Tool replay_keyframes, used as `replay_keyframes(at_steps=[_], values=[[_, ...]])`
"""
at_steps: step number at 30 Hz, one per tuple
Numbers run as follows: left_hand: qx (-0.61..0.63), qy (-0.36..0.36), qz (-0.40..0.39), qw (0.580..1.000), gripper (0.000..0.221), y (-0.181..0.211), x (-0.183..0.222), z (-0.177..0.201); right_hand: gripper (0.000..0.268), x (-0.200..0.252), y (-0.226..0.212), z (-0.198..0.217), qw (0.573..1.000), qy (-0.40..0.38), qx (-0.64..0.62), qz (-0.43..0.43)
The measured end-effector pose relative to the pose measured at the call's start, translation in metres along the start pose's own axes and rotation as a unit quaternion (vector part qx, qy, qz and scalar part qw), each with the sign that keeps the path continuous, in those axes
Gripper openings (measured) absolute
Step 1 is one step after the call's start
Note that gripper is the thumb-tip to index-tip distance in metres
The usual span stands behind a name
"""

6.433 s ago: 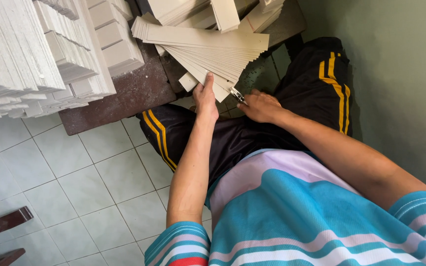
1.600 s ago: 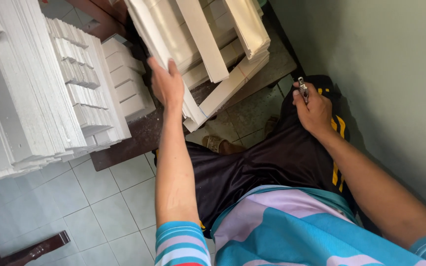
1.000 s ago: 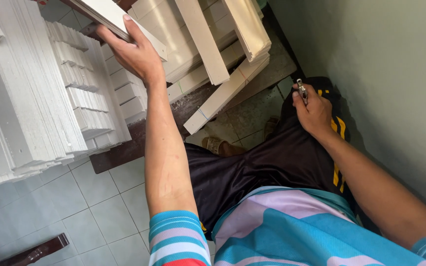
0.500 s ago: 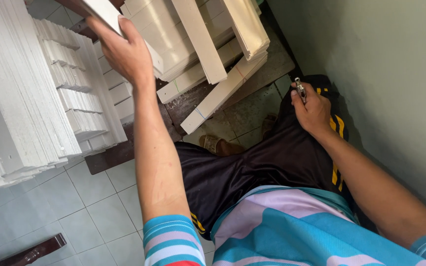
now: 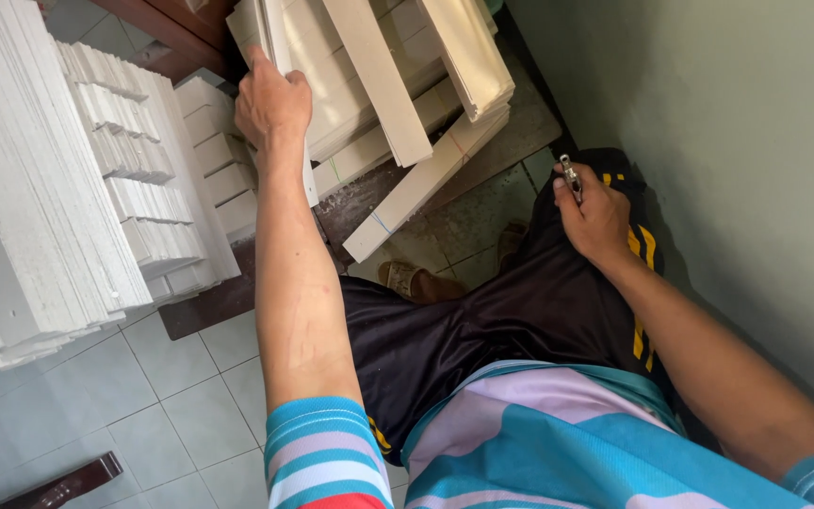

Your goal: The person is using a hand-held hole puncher to create holes in the corners of white rectangular boards.

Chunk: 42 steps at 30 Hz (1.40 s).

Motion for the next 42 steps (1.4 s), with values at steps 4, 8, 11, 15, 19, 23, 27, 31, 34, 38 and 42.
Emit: replay_keyframes(at_steps=[4, 8, 11, 15, 19, 23, 27, 31, 34, 38, 42], values=[[-0.013, -0.017, 0.027, 0.999, 0.036, 0.002, -0.011, -0.018, 0.035, -0.003, -0.003, 0.001, 1.000, -0.007, 0.001, -0.013], [-0.009, 0.026, 0.002, 1.000, 0.029, 0.006, -0.001, -0.028, 0.035, -0.002, -0.003, 0.002, 1.000, -0.003, -0.008, -0.009], [-0.013, 0.065, 0.003, 0.998, 0.032, 0.007, 0.006, -0.039, 0.034, -0.002, -0.001, 0.001, 1.000, 0.003, -0.007, -0.003], [-0.085, 0.119, 0.001, 0.989, 0.058, 0.002, 0.005, -0.058, 0.031, -0.002, -0.002, 0.002, 1.000, 0.008, -0.011, -0.003], [-0.097, 0.123, -0.016, 0.988, 0.054, 0.011, 0.009, -0.055, 0.030, -0.002, -0.001, 0.000, 1.000, 0.009, -0.005, 0.006], [-0.041, 0.080, -0.003, 0.996, 0.040, 0.012, 0.003, -0.051, 0.031, -0.002, 0.002, 0.000, 1.000, 0.006, 0.003, -0.001], [0.073, 0.071, -0.006, 0.995, 0.035, 0.009, 0.004, -0.019, 0.031, -0.001, 0.001, 0.001, 1.000, 0.012, 0.003, 0.010], [0.136, 0.157, -0.042, 0.977, 0.027, 0.012, 0.015, 0.044, 0.033, -0.001, 0.002, 0.000, 1.000, 0.007, 0.007, 0.006], [0.248, 0.218, -0.070, 0.941, 0.049, 0.007, 0.016, 0.069, 0.034, -0.001, -0.001, 0.000, 1.000, 0.011, 0.006, 0.019], [0.347, 0.317, -0.131, 0.873, 0.046, 0.014, 0.034, 0.097, 0.036, 0.000, 0.002, 0.000, 1.000, 0.004, 0.025, 0.004], [0.357, 0.361, -0.106, 0.855, 0.035, 0.011, 0.050, 0.082, 0.039, -0.001, 0.004, -0.002, 1.000, -0.002, 0.025, 0.004]])
Point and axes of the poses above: each hand's wrist, its own x-axis away from the middle knuckle, its own z-axis out of the back of the hand, y = z × x, the point moved 7 cm from there along -x, towards the middle knuckle, and after that the axes turned 7 degrees about -x, right-handed, at the moved point
